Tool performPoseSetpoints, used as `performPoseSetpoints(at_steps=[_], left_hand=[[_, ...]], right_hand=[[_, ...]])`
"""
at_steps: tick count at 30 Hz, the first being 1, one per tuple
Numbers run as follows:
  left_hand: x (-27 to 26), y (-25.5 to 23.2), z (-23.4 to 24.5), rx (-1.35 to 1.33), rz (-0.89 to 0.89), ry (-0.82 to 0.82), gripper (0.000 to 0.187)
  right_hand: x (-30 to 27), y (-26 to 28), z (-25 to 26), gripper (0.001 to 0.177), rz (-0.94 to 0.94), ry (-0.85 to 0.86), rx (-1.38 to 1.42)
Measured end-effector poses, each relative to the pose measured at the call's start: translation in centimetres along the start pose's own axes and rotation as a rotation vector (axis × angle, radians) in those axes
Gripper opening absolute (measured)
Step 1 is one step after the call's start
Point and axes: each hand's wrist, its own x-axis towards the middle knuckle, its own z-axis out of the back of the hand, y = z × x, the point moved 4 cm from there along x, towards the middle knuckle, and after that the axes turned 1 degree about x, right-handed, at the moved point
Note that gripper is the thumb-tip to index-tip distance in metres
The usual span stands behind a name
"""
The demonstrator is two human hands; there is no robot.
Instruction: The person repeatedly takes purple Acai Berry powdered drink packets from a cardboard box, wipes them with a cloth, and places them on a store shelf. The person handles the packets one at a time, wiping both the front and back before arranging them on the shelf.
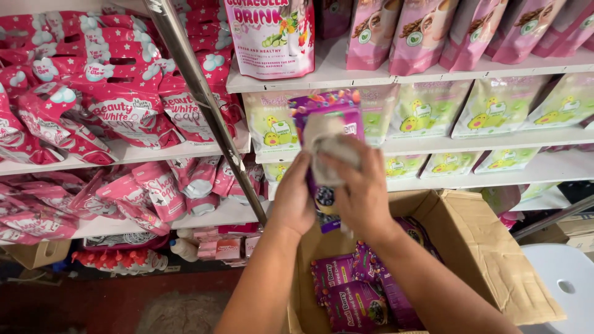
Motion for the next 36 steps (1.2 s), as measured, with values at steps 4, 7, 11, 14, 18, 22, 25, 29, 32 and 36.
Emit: performPoseSetpoints(at_steps=[4, 7, 11, 14, 18, 22, 25, 29, 32, 36], left_hand=[[-1.1, -3.4, -2.4, -0.115, 0.097, 0.068, 0.041], [-1.4, -5.5, -3.4, -0.04, 0.053, -0.022, 0.044], [-1.0, -6.4, -2.3, 0.005, -0.062, -0.023, 0.049], [-1.3, -6.6, -2.2, -0.013, -0.082, 0.003, 0.05], [-1.0, -5.3, -2.0, 0.056, -0.048, -0.071, 0.05], [-1.3, -2.4, -2.9, 0.008, 0.107, -0.071, 0.05], [-1.6, -1.6, -3.1, 0.237, 0.018, -0.037, 0.049], [-2.7, -2.9, -4.2, 0.194, -0.002, 0.033, 0.052], [-3.4, -4.2, -4.5, 0.164, 0.01, -0.01, 0.051], [-2.6, -4.4, -3.3, 0.196, -0.069, -0.058, 0.051]], right_hand=[[-3.5, -0.2, -0.6, 0.055, 0.156, 0.123, -0.028], [-5.3, -1.6, -0.3, 0.049, 0.345, 0.176, 0.03], [-6.0, -5.3, 0.4, 0.04, 0.383, 0.186, 0.043], [-4.2, -7.1, 1.5, 0.041, 0.196, 0.103, -0.04], [-1.6, -5.7, 3.0, 0.046, -0.113, -0.218, 0.031], [0.3, 0.1, 1.5, 0.049, 0.039, -0.121, -0.08], [1.7, 1.0, 0.1, 0.055, 0.305, 0.046, 0.055], [4.2, -5.3, 0.7, 0.056, 0.028, -0.185, -0.02], [3.0, -11.9, 1.0, 0.058, -0.2, -0.298, 0.047], [1.9, -9.3, 2.0, 0.06, -0.24, -0.38, -0.004]])
